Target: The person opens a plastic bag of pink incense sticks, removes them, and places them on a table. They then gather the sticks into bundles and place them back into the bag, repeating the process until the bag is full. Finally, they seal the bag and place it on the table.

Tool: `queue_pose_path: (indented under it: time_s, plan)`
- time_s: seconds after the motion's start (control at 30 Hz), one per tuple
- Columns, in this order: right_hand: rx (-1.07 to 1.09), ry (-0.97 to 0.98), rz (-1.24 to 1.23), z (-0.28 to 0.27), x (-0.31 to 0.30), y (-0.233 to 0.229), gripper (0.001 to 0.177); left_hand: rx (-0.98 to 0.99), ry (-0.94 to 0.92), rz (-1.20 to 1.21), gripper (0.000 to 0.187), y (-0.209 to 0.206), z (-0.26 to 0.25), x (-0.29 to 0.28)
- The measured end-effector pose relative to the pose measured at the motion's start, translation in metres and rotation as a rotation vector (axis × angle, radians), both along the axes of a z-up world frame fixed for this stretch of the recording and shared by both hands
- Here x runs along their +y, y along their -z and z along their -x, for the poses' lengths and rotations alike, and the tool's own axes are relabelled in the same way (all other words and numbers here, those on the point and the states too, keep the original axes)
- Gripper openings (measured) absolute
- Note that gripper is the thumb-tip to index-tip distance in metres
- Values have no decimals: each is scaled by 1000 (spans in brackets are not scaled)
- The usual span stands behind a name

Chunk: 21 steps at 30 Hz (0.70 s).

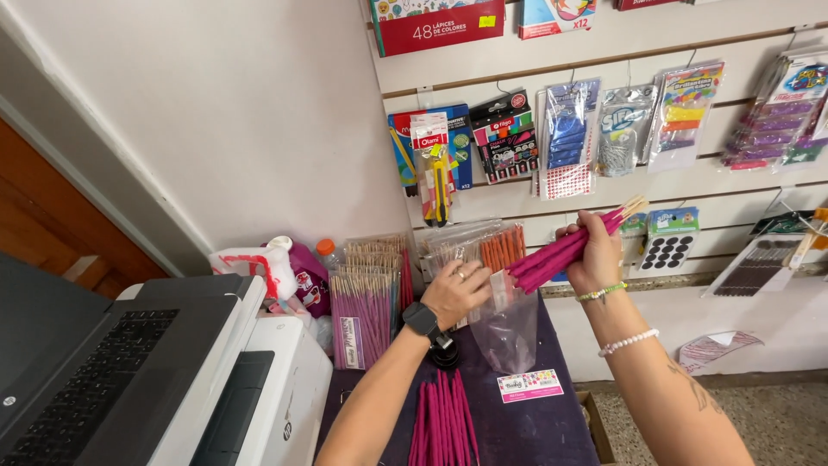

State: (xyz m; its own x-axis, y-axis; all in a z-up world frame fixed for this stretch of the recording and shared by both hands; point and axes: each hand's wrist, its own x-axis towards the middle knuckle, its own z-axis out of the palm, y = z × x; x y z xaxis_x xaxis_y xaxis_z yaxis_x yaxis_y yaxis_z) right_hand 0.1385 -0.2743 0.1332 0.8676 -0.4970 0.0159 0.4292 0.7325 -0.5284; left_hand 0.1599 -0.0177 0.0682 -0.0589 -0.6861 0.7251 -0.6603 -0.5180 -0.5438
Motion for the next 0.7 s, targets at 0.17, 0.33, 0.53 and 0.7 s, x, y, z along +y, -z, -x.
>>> queue_pose_path:
  time_s: [0.17, 0.33, 0.53, 0.7]
  plan:
    - [54, 12, -46, -13, -13, 18, 26, -29, 52, -12, 13, 7, -1, -4]
    - [102, -3, -119, -23, -19, 33, 27, 35, 135, 21, 13, 10, -3, -11]
    - [185, -120, -7, -4, 5, -3, 24, 119, 178, 39, 11, -32, 37, -22]
    - [227, -147, 241, 0, 14, -12, 26, 213, 171, -36, 10, 20, 8, -25]
